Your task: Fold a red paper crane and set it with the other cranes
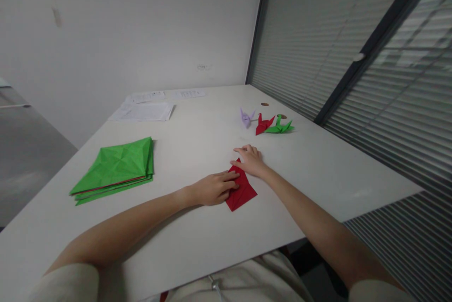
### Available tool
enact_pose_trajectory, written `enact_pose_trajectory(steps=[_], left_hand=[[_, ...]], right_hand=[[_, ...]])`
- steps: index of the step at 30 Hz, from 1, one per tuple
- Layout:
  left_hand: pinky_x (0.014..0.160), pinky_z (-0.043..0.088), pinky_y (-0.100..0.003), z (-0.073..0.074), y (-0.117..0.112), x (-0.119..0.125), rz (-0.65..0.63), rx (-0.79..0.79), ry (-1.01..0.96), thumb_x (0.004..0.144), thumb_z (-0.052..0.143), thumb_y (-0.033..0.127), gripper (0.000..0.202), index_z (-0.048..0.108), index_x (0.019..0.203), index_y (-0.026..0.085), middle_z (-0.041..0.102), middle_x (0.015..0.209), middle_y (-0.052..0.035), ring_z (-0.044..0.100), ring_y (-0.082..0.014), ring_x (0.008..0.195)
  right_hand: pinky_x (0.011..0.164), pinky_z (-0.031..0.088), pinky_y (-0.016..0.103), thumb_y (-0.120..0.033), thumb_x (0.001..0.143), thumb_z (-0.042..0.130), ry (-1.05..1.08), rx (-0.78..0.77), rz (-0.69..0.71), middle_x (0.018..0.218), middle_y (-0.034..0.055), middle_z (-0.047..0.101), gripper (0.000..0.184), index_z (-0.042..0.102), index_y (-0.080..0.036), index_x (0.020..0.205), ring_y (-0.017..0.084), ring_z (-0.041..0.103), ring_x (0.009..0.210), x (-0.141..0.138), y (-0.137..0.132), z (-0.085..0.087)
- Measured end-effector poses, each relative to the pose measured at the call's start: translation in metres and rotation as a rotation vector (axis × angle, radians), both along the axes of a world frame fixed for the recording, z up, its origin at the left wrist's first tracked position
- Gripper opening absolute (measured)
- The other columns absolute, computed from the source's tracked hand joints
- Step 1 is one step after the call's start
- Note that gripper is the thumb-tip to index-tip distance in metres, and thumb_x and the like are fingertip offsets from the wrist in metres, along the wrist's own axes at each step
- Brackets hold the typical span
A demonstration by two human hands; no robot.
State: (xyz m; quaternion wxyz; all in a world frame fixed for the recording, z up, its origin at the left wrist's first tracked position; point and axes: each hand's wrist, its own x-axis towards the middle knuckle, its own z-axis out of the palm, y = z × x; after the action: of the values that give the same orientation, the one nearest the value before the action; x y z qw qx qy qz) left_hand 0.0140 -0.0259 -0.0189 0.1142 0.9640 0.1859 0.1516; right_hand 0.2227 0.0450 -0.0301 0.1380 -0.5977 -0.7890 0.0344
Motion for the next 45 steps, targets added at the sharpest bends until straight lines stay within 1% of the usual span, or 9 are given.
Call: enact_pose_trajectory(steps=[5,9,12,15,18,20,25,32,45], left_hand=[[0.111,0.036,-0.04,0.001,0.0,0.0,-0.007,-0.017,-0.009,0.085,0.046,0.01,0.036,0.059,0.118,0.015,0.045,0.142,-0.0164,0.042,-0.0249,0.133],[0.113,0.034,-0.041,-0.002,0.0,-0.001,-0.002,-0.025,-0.011,0.084,0.047,0.009,0.037,0.059,0.118,0.014,0.044,0.143,-0.0171,0.041,-0.0247,0.134],[0.114,0.033,-0.04,-0.004,0.001,-0.001,-0.003,-0.024,-0.009,0.084,0.046,0.01,0.037,0.058,0.119,0.013,0.045,0.142,-0.0182,0.042,-0.0244,0.133],[0.113,0.034,-0.04,-0.004,0.001,-0.001,-0.007,-0.03,-0.018,0.084,0.047,0.01,0.036,0.058,0.119,0.013,0.044,0.143,-0.0178,0.041,-0.024,0.134],[0.112,0.035,-0.041,-0.003,0.0,-0.001,-0.006,-0.03,-0.037,0.085,0.047,0.011,0.035,0.058,0.118,0.014,0.045,0.142,-0.0169,0.041,-0.0241,0.134],[0.111,0.038,-0.04,-0.002,0.0,-0.001,-0.009,-0.018,-0.041,0.085,0.046,0.01,0.035,0.058,0.118,0.015,0.047,0.14,-0.0159,0.044,-0.0238,0.132],[0.111,0.037,-0.038,-0.004,-0.002,0.0,-0.06,0.068,-0.024,0.085,0.043,0.011,0.036,0.058,0.119,0.01,0.053,0.135,-0.0181,0.049,-0.0234,0.127],[0.112,0.036,-0.039,-0.001,-0.011,0.006,-0.023,0.103,-0.03,0.091,0.045,0.028,0.037,0.06,0.115,0.005,0.055,0.131,-0.0222,0.052,-0.026,0.124],[0.111,0.037,-0.038,-0.001,-0.013,0.006,-0.005,0.106,-0.014,0.09,0.047,0.028,0.036,0.06,0.116,0.006,0.054,0.133,-0.0201,0.05,-0.0253,0.127]], right_hand=[[0.096,0.032,0.047,-0.053,0.084,0.053,0.018,-0.015,-0.097,0.124,0.012,0.049,0.049,0.055,-0.029,0.126,0.032,0.044,0.115,0.003,0.006,-0.006],[0.094,0.035,0.045,-0.038,0.092,0.044,0.09,0.012,-0.113,0.119,0.0104,0.054,0.034,0.058,-0.029,0.121,0.03,0.048,0.112,0.006,0.01,-0.007],[0.092,0.038,0.041,-0.031,0.094,0.04,0.184,0.018,-0.123,0.112,0.0099,0.058,0.032,0.063,-0.027,0.114,0.026,0.053,0.106,0.009,0.012,-0.003],[0.093,0.038,0.038,-0.039,0.09,0.05,0.231,0.025,-0.051,0.111,0.0085,0.058,0.029,0.065,-0.026,0.111,0.024,0.054,0.106,0.009,0.008,0.002],[0.097,0.036,0.042,-0.053,0.079,0.062,0.144,-0.016,0.046,0.117,0.0088,0.053,0.048,0.06,-0.03,0.12,0.028,0.049,0.113,0.006,0.002,0.004],[0.098,0.034,0.045,-0.056,0.077,0.062,0.064,-0.046,0.055,0.121,0.0101,0.051,0.055,0.057,-0.032,0.126,0.03,0.046,0.115,0.004,0.0,0.002],[0.098,0.033,0.047,-0.048,0.085,0.054,0.051,-0.04,-0.073,0.123,0.0113,0.049,0.043,0.057,-0.031,0.124,0.031,0.045,0.114,0.004,0.005,-0.004],[0.099,0.032,0.047,-0.039,0.087,0.051,0.082,-0.047,-0.082,0.122,0.0097,0.05,0.037,0.058,-0.032,0.123,0.031,0.044,0.114,0.004,0.007,-0.007],[0.098,0.034,0.048,-0.027,0.091,0.042,0.161,-0.053,-0.129,0.12,0.0093,0.054,0.037,0.059,-0.031,0.123,0.031,0.047,0.113,0.004,0.01,-0.008]])
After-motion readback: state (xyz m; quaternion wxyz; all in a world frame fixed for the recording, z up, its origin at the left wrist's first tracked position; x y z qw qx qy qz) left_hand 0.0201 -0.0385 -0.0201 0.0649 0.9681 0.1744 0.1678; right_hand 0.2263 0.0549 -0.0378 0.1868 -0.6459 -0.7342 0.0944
